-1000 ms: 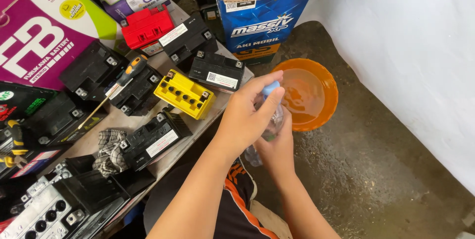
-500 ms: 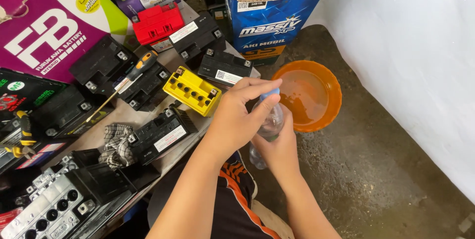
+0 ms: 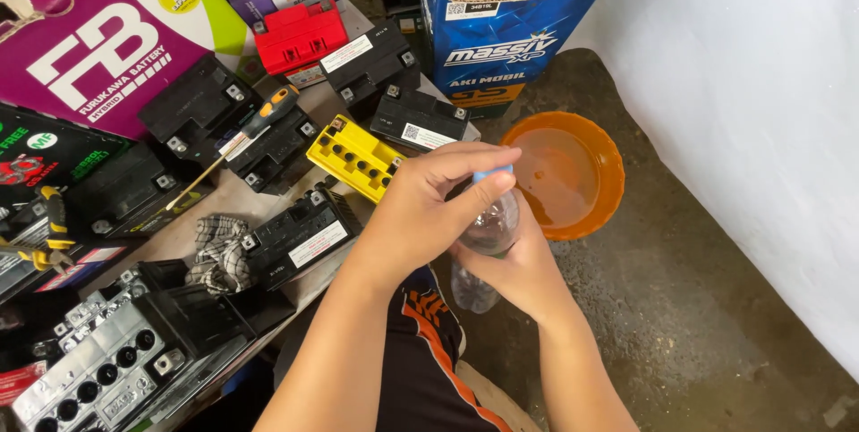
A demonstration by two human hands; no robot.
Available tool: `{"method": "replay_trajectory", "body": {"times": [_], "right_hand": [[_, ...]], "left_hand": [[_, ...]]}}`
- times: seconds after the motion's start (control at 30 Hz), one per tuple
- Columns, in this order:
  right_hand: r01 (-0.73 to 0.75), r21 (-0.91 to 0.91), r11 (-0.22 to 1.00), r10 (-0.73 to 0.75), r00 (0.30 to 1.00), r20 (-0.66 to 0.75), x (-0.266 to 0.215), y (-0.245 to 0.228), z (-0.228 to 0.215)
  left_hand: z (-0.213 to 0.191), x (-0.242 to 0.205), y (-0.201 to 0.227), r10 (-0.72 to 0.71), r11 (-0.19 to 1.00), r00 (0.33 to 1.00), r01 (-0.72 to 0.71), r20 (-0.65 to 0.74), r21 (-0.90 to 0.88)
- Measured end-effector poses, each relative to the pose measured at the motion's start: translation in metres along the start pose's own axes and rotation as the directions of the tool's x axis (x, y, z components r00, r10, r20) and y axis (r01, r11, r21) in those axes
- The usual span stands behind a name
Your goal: Refilling battery cells with liquid using a syringe
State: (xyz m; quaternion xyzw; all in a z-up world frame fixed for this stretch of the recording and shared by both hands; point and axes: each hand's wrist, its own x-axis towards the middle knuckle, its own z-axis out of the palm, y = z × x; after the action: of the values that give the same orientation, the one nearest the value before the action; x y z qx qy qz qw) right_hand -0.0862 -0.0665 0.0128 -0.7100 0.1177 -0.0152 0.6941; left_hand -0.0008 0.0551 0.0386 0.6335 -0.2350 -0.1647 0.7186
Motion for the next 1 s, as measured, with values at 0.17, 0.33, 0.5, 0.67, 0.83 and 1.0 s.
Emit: {"method": "replay_trajectory", "body": {"times": [0.17,0.33,0.5,0.67,0.83,1.0], "right_hand": [[0.038,0.298,0.954,-0.126,0.951,0.282,0.008,0.066,-0.024],[0.016,0.412,0.911,-0.212,0.875,0.435,0.019,0.057,-0.029],[0.117,0.205,0.972,-0.191,0.901,0.39,0.023,0.035,-0.027],[0.04,0.246,0.968,-0.149,0.885,0.442,0.027,0.06,-0.036],[0.114,0.091,0.989,-0.14,0.915,0.377,0.028,0.031,-0.025],[0.056,-0.192,0.98,-0.041,0.996,0.085,0.02,0.011,-0.02]], "left_hand": [[-0.007,-0.007,0.026,-0.11,0.974,0.989,0.126,0.094,-0.186],[-0.007,-0.01,0.029,-0.148,0.947,0.981,0.177,0.124,-0.267],[-0.012,-0.013,0.011,0.02,0.997,0.999,-0.023,-0.051,-0.067],[-0.009,-0.016,0.035,-0.106,0.976,0.992,0.116,0.064,-0.184],[-0.011,-0.011,0.018,-0.059,0.997,0.998,0.06,0.021,-0.05],[-0.014,-0.013,0.013,-0.117,0.975,0.986,0.092,0.116,0.2]]}}
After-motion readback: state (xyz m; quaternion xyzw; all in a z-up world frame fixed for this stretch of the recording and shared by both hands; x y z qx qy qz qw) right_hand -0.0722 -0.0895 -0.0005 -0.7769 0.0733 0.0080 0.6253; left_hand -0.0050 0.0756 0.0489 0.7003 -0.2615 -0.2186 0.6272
